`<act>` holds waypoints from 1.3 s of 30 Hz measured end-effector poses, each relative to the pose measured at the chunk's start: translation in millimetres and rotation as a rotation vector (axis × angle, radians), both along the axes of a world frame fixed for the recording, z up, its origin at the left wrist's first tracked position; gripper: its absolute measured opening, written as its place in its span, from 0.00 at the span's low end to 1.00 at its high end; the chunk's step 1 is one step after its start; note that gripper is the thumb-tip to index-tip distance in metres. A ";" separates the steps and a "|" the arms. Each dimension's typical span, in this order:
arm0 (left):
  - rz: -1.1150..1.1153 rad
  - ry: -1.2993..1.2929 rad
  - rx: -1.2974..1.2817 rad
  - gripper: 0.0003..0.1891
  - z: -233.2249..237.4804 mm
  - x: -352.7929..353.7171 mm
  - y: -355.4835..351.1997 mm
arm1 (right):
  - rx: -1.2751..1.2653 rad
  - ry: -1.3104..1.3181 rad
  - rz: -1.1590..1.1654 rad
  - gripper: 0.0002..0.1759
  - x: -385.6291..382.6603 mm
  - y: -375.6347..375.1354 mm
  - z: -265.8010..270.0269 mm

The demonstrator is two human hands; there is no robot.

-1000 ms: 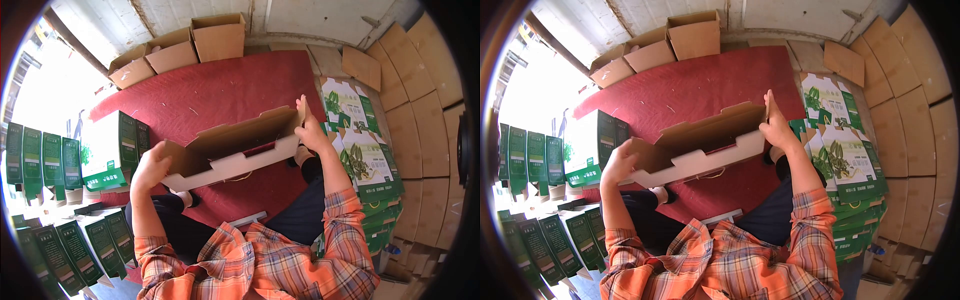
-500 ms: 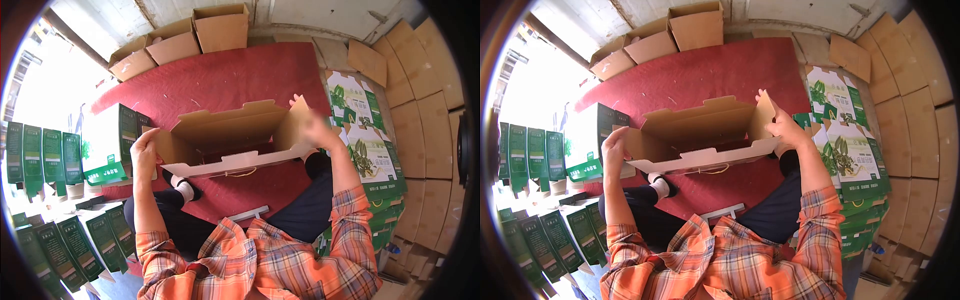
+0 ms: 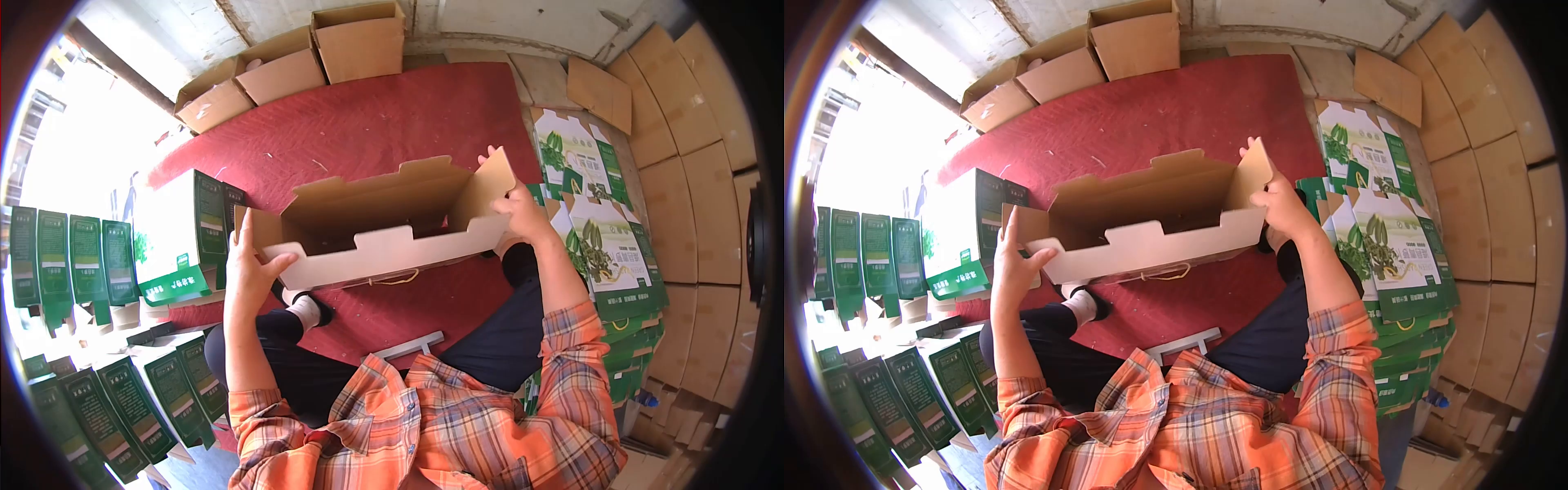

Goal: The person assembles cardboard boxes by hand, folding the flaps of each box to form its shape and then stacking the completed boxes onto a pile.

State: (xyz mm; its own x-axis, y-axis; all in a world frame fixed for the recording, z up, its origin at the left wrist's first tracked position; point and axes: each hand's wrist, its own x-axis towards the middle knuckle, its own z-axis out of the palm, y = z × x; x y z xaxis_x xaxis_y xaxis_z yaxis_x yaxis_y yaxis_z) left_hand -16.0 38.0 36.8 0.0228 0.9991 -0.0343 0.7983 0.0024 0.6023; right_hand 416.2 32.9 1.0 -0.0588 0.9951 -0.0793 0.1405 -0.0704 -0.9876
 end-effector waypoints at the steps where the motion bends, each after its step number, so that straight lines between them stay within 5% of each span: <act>1: 0.005 0.000 0.002 0.54 -7.9 1.3 0.9 | -0.067 0.065 -0.054 0.47 -1.9 2.8 2.8; 6: 0.113 0.153 0.167 0.57 -31.0 22.6 3.5 | -0.116 0.217 -0.065 0.44 8.9 9.8 -9.0; 11: 0.101 0.170 0.145 0.57 -33.3 42.8 2.2 | 0.197 -0.423 0.036 0.51 -20.0 -0.4 -21.2; 14: -0.051 0.272 0.336 0.53 -47.0 37.9 3.3 | 0.080 -0.580 0.011 0.53 -36.2 -5.1 -9.5; 18: -0.283 0.279 0.598 0.47 -60.7 42.5 2.2 | 0.095 -0.550 0.024 0.53 -28.3 -2.2 -16.5; 23: -0.219 0.065 0.524 0.48 -56.0 40.7 5.1 | 0.094 -0.483 0.058 0.53 -26.3 -3.9 -16.5; 25: -0.093 0.123 0.608 0.49 -51.9 33.3 11.3 | 0.102 -0.482 0.066 0.52 -25.0 -3.4 -17.0; 29: 0.034 0.659 0.674 0.41 -44.8 34.1 8.7 | 0.140 -0.517 0.079 0.51 -26.7 -3.6 -17.1; 33: -0.131 0.460 0.591 0.36 -47.1 41.0 5.8 | 0.086 -0.541 0.098 0.50 -29.4 -9.2 -5.2; 35: -0.206 -0.121 0.511 0.32 -50.6 43.5 10.0 | 0.123 -0.531 0.105 0.49 -29.2 -10.6 -4.1; 39: -0.243 0.204 0.517 0.38 -40.0 53.5 13.7 | 0.083 -0.537 0.098 0.49 -30.4 -13.8 -3.4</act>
